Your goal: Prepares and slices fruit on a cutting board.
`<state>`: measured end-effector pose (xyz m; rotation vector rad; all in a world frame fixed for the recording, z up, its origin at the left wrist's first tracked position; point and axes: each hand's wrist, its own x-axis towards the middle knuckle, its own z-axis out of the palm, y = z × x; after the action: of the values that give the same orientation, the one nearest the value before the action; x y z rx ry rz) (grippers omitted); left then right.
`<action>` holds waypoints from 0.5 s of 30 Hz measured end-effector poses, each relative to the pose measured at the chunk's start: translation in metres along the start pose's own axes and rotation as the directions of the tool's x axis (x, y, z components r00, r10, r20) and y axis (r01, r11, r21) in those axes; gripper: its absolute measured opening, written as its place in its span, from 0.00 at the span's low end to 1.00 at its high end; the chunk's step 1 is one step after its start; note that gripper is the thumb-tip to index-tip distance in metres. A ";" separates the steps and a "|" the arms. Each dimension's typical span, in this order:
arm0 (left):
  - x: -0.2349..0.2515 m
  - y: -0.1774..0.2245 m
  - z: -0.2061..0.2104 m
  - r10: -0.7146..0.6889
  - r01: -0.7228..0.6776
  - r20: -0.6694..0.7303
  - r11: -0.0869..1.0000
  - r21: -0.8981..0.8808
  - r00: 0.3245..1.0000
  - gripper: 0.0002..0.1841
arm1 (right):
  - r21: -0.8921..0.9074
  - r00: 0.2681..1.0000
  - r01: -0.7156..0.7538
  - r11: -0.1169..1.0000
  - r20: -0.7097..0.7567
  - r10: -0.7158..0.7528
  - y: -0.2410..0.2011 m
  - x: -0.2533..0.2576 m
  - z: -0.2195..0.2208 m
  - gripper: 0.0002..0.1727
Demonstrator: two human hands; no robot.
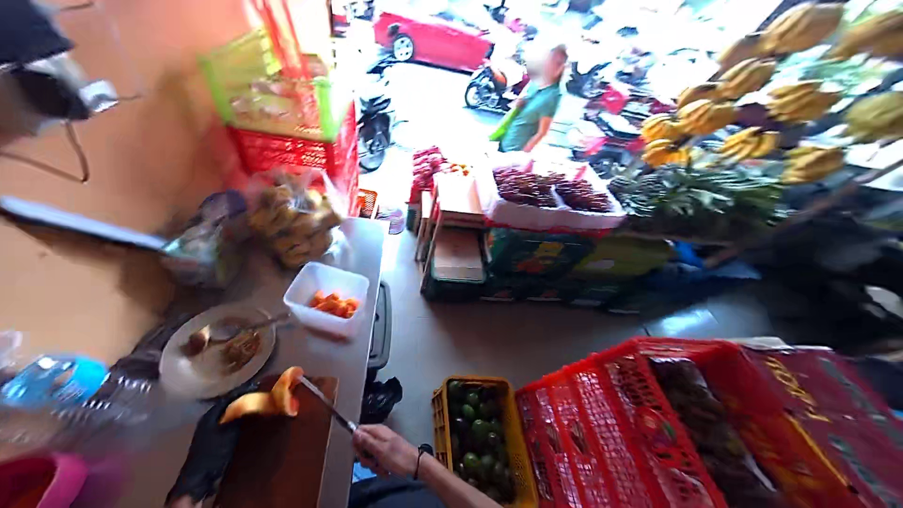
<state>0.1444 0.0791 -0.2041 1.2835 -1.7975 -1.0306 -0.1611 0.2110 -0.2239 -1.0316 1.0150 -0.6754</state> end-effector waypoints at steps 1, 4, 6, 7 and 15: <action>-0.001 -0.003 -0.001 0.027 -0.027 0.010 0.999 -0.031 1.000 0.21 | -0.031 0.999 -0.001 1.000 0.036 0.002 -0.001 -0.002 0.002 0.25; 0.001 -0.014 -0.006 -0.046 0.041 -0.021 0.975 -0.218 0.999 0.21 | -0.094 0.993 0.022 0.995 0.120 -0.010 -0.001 -0.007 0.006 0.24; 0.004 -0.044 -0.021 0.061 -0.057 0.003 0.941 -0.335 0.998 0.26 | -0.125 0.989 0.056 0.991 0.142 -0.038 0.003 -0.010 0.008 0.23; 0.004 -0.058 -0.032 0.118 -0.094 0.043 0.924 -0.370 0.992 0.29 | -0.141 0.988 0.073 0.987 0.146 -0.052 0.006 -0.010 0.008 0.23; -0.024 0.046 -0.024 -0.660 0.707 0.330 0.706 -0.036 0.675 0.16 | -0.413 0.997 0.025 0.910 -0.061 -0.055 0.004 -0.002 0.026 0.22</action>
<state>0.1534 0.1060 -0.1543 1.8402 -1.3714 -1.8294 -0.1381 0.2240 -0.2227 -1.4077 1.2339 -0.5435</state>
